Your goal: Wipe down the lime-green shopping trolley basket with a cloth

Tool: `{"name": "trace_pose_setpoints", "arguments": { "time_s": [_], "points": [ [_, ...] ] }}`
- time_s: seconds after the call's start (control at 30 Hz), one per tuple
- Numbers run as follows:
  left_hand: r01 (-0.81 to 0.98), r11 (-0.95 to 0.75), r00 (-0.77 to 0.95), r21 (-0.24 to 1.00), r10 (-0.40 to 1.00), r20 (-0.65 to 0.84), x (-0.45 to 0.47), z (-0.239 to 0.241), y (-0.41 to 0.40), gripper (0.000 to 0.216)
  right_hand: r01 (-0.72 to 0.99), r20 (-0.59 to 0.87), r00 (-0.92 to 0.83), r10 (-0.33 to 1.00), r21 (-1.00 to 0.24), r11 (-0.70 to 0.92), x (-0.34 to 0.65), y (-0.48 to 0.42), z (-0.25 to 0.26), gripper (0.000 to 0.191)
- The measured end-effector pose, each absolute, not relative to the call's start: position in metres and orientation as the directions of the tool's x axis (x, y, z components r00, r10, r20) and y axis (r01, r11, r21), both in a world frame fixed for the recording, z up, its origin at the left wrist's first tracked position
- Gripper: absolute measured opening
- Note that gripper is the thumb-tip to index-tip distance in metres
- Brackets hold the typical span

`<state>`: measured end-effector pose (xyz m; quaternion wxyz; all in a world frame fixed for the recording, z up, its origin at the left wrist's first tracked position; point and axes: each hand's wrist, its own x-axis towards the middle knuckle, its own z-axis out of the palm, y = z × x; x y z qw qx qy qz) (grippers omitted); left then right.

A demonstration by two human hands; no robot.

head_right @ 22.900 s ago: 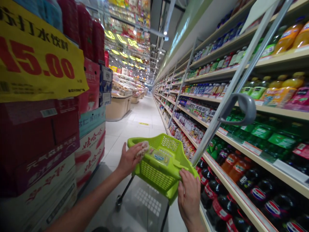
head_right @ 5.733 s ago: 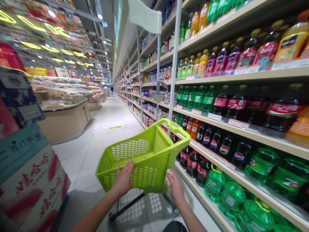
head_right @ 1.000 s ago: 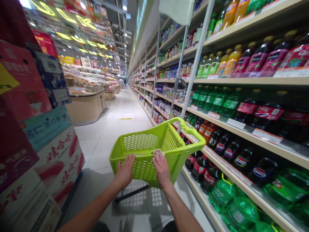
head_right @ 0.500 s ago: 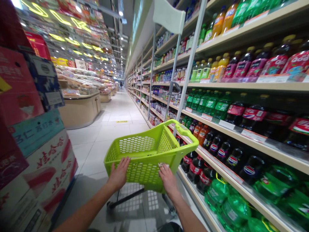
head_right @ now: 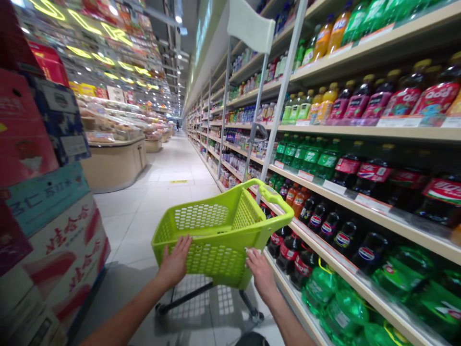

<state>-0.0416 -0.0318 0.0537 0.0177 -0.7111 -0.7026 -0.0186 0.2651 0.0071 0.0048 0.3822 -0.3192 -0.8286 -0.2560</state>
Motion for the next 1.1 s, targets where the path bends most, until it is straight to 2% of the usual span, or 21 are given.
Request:
{"name": "trace_pose_setpoints", "arguments": {
  "time_s": [0.13, 0.23, 0.33, 0.43, 0.5, 0.6, 0.7, 0.8, 0.87, 0.93, 1.0, 1.1],
  "points": [
    [1.000, -0.002, 0.003, -0.008, 0.998, 0.066, -0.041, 0.054, -0.032, 0.079, 0.846, 0.893, -0.271, 0.360, 0.042, 0.532, 0.286, 0.027, 0.069, 0.038],
    [1.000, 0.017, -0.017, 0.001, 0.998, 0.061, -0.040, 0.055, -0.033, 0.079, 0.898, 0.922, -0.180, 0.342, 0.012, 0.440, 0.300, 0.042, 0.093, 0.040],
    [1.000, 0.001, -0.001, 0.012, 0.998, 0.064, -0.040, 0.055, -0.034, 0.079, 0.897, 0.867, -0.237, 0.439, 0.021, 0.442, 0.304, 0.031, 0.059, 0.045],
    [1.000, -0.007, 0.005, 0.028, 0.998, 0.066, -0.040, 0.055, -0.034, 0.080, 0.813, 0.778, -0.414, 0.472, 0.083, 0.577, 0.304, 0.011, 0.030, 0.045],
    [0.999, -0.002, -0.001, 0.035, 0.998, 0.061, -0.039, 0.055, -0.034, 0.080, 0.797, 0.800, -0.404, 0.443, 0.069, 0.600, 0.309, 0.008, 0.046, 0.045],
    [0.999, -0.001, -0.001, 0.045, 0.998, 0.060, -0.038, 0.057, -0.035, 0.079, 0.877, 0.911, -0.189, 0.367, -0.011, 0.480, 0.325, 0.026, 0.102, 0.044],
    [0.997, -0.019, 0.013, 0.078, 0.997, 0.071, -0.042, 0.058, -0.036, 0.079, 0.927, 0.905, -0.153, 0.396, -0.007, 0.374, 0.323, 0.047, 0.127, 0.041],
    [0.992, 0.069, -0.081, 0.109, 0.991, 0.110, -0.054, 0.057, -0.039, 0.073, 0.880, 0.822, -0.340, 0.458, 0.105, 0.464, 0.289, 0.051, 0.095, 0.040],
    [0.990, 0.103, -0.117, 0.095, 0.982, 0.148, -0.064, 0.054, -0.042, 0.070, 0.789, 0.768, -0.493, 0.409, 0.197, 0.581, 0.263, 0.045, 0.067, 0.039],
    [0.994, 0.083, -0.094, 0.073, 0.982, 0.164, -0.071, 0.053, -0.044, 0.069, 0.730, 0.729, -0.575, 0.370, 0.253, 0.635, 0.252, 0.040, 0.057, 0.039],
    [0.995, 0.076, -0.086, 0.070, 0.984, 0.157, -0.075, 0.053, -0.044, 0.070, 0.761, 0.724, -0.561, 0.401, 0.262, 0.593, 0.264, 0.039, 0.066, 0.041],
    [0.993, 0.080, -0.091, 0.085, 0.987, 0.135, -0.075, 0.052, -0.044, 0.073, 0.898, 0.784, -0.384, 0.488, 0.192, 0.397, 0.301, 0.043, 0.093, 0.046]
  ]
}}
